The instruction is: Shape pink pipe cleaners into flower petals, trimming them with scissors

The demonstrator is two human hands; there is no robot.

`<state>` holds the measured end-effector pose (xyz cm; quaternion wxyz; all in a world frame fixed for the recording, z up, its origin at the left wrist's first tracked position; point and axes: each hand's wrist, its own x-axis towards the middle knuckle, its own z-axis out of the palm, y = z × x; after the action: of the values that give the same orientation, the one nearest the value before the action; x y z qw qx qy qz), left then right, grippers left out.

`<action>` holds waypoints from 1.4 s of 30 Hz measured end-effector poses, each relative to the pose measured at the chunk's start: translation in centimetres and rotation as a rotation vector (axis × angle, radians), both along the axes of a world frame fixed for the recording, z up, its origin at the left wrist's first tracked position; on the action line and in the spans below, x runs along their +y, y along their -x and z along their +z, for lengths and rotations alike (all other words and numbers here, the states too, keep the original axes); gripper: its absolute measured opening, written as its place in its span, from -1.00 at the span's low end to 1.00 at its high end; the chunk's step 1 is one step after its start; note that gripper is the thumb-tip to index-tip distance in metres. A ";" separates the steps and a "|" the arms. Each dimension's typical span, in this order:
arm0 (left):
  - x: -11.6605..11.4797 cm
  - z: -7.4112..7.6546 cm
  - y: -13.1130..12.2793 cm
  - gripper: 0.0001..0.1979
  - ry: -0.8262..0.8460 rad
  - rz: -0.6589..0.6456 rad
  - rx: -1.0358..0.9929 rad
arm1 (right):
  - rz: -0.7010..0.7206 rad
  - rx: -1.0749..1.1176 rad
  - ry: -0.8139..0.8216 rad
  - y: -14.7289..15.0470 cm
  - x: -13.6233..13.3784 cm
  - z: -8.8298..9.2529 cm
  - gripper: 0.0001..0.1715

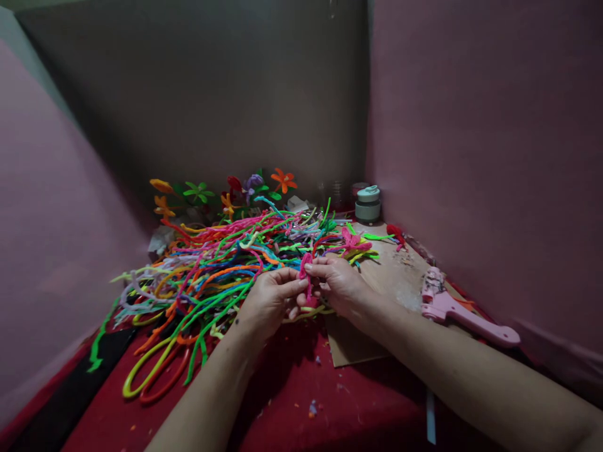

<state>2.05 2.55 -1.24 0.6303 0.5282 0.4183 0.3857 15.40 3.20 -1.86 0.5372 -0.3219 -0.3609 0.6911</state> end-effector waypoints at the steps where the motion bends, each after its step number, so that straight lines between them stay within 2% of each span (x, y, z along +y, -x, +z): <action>1: 0.0 0.0 0.1 -0.80 -0.010 -0.006 -0.008 | -0.010 -0.016 -0.013 0.0 0.0 0.0 -0.81; 5: -0.2 0.2 -0.1 -0.80 -0.067 -0.007 -0.071 | -0.046 -0.083 -0.057 0.0 0.2 -0.3 -0.78; 9: -0.4 0.5 -0.5 -0.69 -0.046 0.003 -0.136 | -0.050 -0.112 -0.052 0.0 0.2 -0.4 -0.77; 15: -0.6 0.5 -1.0 -0.76 -0.062 0.151 0.025 | -0.051 -0.159 -0.057 0.3 -0.2 -0.5 -0.82; 20: -0.7 0.7 -1.0 -0.81 0.014 0.152 -0.009 | -0.018 -0.118 -0.064 0.3 -0.3 -0.6 -0.81; 27: -0.3 0.6 -0.2 -0.81 0.034 0.040 -0.072 | -0.013 -0.131 -0.073 -0.1 -0.1 0.0 -0.77; 32: -0.2 0.9 0.2 -0.81 -0.058 0.123 -0.074 | 0.048 -0.211 -0.174 -0.2 -0.4 -0.1 -0.79; 37: -0.3 1.3 0.3 -0.80 -0.084 0.191 0.025 | 0.060 -0.307 -0.168 -0.2 -0.7 0.2 -0.78; 42: -0.3 1.6 0.5 -0.78 -0.065 0.176 0.053 | 0.079 -0.157 -0.162 0.0 -0.7 0.5 -0.74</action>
<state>1.55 2.25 0.33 0.5655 0.5195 0.4668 0.4388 15.41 2.53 -1.37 0.5039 -0.3161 -0.4690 0.6528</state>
